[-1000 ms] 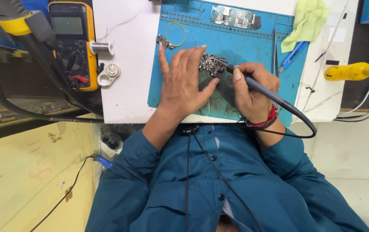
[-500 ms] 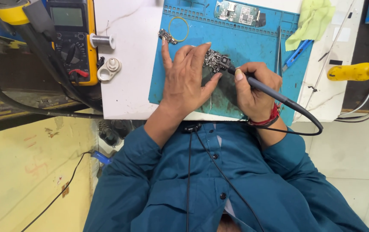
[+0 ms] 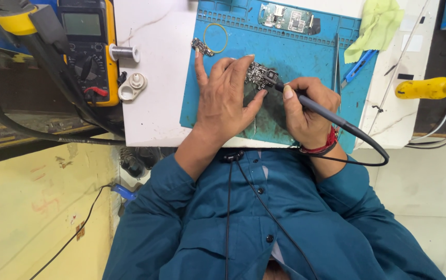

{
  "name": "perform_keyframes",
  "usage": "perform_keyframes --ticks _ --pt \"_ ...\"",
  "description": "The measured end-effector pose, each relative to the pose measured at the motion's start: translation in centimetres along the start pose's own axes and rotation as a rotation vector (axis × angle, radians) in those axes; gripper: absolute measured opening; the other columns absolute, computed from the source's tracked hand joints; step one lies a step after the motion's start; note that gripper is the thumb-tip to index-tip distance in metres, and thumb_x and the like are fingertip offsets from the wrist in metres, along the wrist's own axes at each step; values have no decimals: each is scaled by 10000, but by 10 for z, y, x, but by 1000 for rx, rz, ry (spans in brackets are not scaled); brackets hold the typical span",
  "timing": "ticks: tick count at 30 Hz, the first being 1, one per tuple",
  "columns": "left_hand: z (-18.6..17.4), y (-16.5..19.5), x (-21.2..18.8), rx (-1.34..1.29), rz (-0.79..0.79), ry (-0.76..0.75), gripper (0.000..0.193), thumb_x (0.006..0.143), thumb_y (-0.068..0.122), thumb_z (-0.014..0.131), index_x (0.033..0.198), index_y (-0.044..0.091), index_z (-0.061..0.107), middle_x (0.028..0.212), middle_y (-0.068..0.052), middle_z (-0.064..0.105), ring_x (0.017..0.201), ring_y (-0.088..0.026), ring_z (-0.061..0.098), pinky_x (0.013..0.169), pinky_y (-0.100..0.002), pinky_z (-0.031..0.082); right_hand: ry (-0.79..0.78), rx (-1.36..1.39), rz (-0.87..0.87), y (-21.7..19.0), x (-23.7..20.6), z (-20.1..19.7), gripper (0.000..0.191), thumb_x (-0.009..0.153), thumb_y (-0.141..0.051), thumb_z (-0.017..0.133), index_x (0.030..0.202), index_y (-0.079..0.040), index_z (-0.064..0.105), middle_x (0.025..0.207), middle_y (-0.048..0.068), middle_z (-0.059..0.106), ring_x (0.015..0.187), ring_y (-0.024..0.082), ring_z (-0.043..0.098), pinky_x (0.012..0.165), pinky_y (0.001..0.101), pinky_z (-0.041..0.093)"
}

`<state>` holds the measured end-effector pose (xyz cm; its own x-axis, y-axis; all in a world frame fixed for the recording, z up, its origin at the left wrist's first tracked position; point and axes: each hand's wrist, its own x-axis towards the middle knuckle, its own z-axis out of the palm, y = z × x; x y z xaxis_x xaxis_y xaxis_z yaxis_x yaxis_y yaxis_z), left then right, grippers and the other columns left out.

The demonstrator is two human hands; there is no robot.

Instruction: The person solders components on a small circuit board at a repair workbench, holding the board steady with one hand while applying a soldering iron to its contacts with the other. They reposition the board and continue soldering different points, with a multimeter, solder spool, and tweezers on the bench and a phone propped up playing video.

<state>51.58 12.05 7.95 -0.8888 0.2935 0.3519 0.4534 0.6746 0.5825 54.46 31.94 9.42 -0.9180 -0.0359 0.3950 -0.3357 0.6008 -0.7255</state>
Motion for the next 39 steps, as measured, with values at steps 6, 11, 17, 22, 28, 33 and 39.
perform_keyframes --ticks 6,11,17,22,28,33,39 --pt "-1 -1 -3 4 10 10 681 918 329 791 1437 33 464 1206 -84 685 1268 -285 546 1252 -661 26 -1 11 17 0 -2 1 129 1055 -113 694 1001 1 667 744 89 615 626 192 577 581 311 424" --pt "2 -2 -2 1 5 1 669 914 326 789 1426 34 474 1203 -76 690 1264 -281 547 1249 -667 21 5 5 16 1 -2 1 125 1051 -111 691 1005 3 665 746 90 613 637 191 586 618 327 438" --pt "3 -4 -1 4 12 8 674 919 328 789 1431 30 468 1212 -80 691 1274 -288 543 1247 -663 20 1 -7 19 2 -1 1 121 1052 -110 692 1010 0 667 752 90 615 637 192 586 619 325 439" --pt "5 -4 0 -7 -10 -2 669 926 331 789 1433 32 471 1204 -75 699 1272 -281 552 1253 -663 15 -13 -19 -1 4 1 0 124 1053 -111 696 1005 -1 666 735 87 608 635 200 586 604 323 437" --pt "6 -5 1 6 0 1 665 925 328 783 1428 28 469 1205 -79 700 1270 -289 552 1247 -663 11 -12 -15 0 4 2 0 128 1053 -116 695 1002 -2 665 730 86 611 633 199 592 587 316 438" --pt "6 -4 1 6 -1 0 665 927 333 784 1427 26 470 1203 -84 698 1275 -293 549 1246 -663 12 -7 -14 -6 5 2 1 137 1056 -124 697 1004 -2 665 739 86 615 640 200 593 593 317 442" --pt "6 -5 0 8 -1 -5 663 928 333 781 1425 24 469 1206 -86 698 1276 -293 547 1248 -663 9 -10 -13 2 6 0 0 145 1063 -128 696 995 -3 667 744 86 615 649 197 591 585 308 443"
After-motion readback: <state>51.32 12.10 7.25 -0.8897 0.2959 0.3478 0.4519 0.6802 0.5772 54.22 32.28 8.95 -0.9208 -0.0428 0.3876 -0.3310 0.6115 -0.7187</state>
